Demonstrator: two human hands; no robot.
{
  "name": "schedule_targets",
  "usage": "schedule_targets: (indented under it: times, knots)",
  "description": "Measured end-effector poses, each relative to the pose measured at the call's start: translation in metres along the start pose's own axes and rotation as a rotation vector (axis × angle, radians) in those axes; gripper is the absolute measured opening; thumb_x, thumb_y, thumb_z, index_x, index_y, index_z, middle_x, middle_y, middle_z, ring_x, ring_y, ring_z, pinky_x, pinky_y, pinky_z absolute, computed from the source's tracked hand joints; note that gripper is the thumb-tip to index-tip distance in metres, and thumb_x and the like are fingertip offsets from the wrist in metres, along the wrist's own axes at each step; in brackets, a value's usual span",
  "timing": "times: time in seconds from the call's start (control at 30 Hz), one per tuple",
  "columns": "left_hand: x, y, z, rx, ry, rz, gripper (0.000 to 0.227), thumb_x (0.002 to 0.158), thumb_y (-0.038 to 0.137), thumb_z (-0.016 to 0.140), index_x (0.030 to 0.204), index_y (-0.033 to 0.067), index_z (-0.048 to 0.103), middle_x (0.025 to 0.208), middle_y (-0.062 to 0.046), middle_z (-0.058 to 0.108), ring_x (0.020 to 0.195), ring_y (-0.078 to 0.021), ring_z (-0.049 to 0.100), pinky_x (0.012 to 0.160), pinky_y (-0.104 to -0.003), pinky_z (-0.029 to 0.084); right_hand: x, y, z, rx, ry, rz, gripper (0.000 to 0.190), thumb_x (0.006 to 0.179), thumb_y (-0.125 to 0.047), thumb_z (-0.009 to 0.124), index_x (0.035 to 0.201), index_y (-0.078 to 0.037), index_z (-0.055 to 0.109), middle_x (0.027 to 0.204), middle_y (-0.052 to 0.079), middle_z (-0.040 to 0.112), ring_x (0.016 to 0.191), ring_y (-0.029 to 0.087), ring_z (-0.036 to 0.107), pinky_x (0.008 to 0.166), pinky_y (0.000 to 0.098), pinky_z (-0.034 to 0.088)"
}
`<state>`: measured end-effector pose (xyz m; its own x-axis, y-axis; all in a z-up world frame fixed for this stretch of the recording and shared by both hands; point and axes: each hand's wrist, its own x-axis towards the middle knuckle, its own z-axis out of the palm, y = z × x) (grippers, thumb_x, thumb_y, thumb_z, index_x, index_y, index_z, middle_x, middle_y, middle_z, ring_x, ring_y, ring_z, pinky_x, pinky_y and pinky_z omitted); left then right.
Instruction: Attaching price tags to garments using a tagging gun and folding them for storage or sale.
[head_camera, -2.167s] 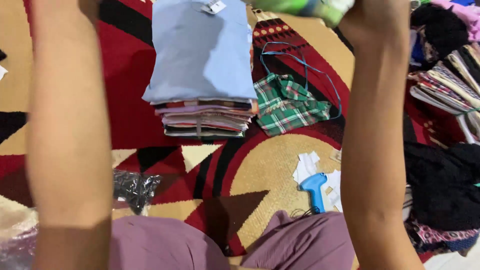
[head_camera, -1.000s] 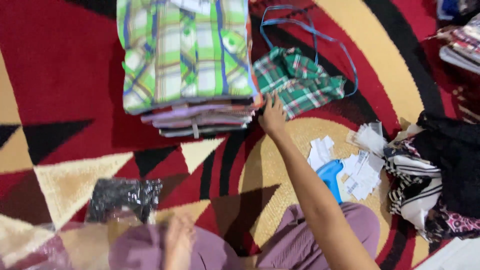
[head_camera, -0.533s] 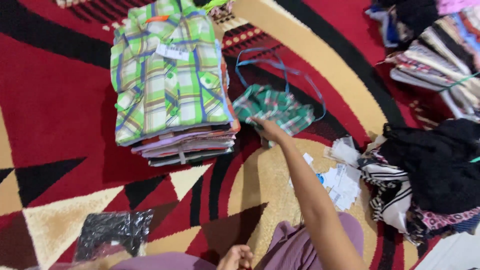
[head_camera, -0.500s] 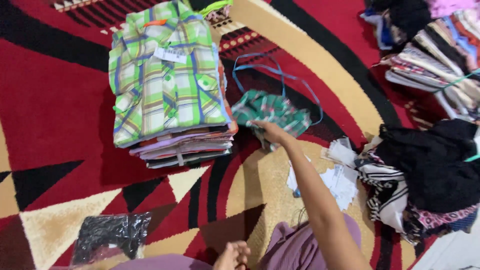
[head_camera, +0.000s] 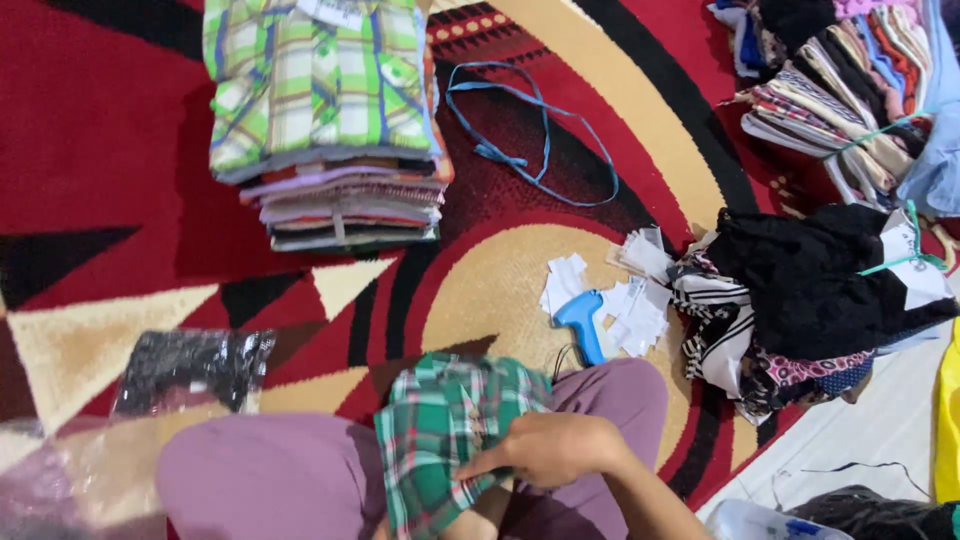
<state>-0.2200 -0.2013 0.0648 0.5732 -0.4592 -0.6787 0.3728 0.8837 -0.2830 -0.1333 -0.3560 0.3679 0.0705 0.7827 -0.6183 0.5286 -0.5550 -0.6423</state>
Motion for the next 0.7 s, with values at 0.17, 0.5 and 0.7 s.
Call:
schedule_targets:
  times: [0.17, 0.5, 0.7]
  knots:
    - [-0.009, 0.068, -0.012, -0.021, 0.093, 0.216, 0.077, 0.100, 0.074, 0.025, 0.155, 0.0199, 0.025, 0.162, -0.014, 0.023, 0.156, -0.0432, 0.014, 0.124, -0.066, 0.009, -0.024, -0.037, 0.000, -0.208, 0.316, 0.042, 0.072, 0.088, 0.009, 0.038, 0.153, -0.019, 0.052, 0.098, 0.013, 0.058, 0.077, 0.036, 0.057, 0.064, 0.0500, 0.045]
    - [-0.024, 0.185, 0.027, -0.035, 0.301, 0.616, 0.082, 0.102, 0.067, 0.023, 0.168, 0.0269, -0.004, 0.174, -0.006, -0.008, 0.160, -0.0340, -0.008, 0.124, -0.067, -0.005, 0.043, 0.121, 0.048, 0.260, 0.975, 0.153, 0.069, 0.087, 0.010, 0.053, 0.144, -0.026, 0.062, 0.142, 0.000, 0.068, 0.138, 0.029, 0.056, 0.116, 0.0553, 0.039]
    - [-0.025, 0.166, 0.028, 0.452, 0.436, 0.825, 0.093, 0.101, 0.056, 0.061, 0.166, 0.0056, 0.016, 0.173, -0.021, 0.005, 0.160, -0.0397, 0.006, 0.132, -0.057, 0.007, 0.134, 0.164, 0.145, 1.300, 1.148, 0.436, 0.063, 0.095, -0.005, 0.057, 0.156, -0.005, 0.041, 0.112, 0.023, 0.065, 0.092, 0.031, 0.069, 0.078, 0.0398, 0.061]
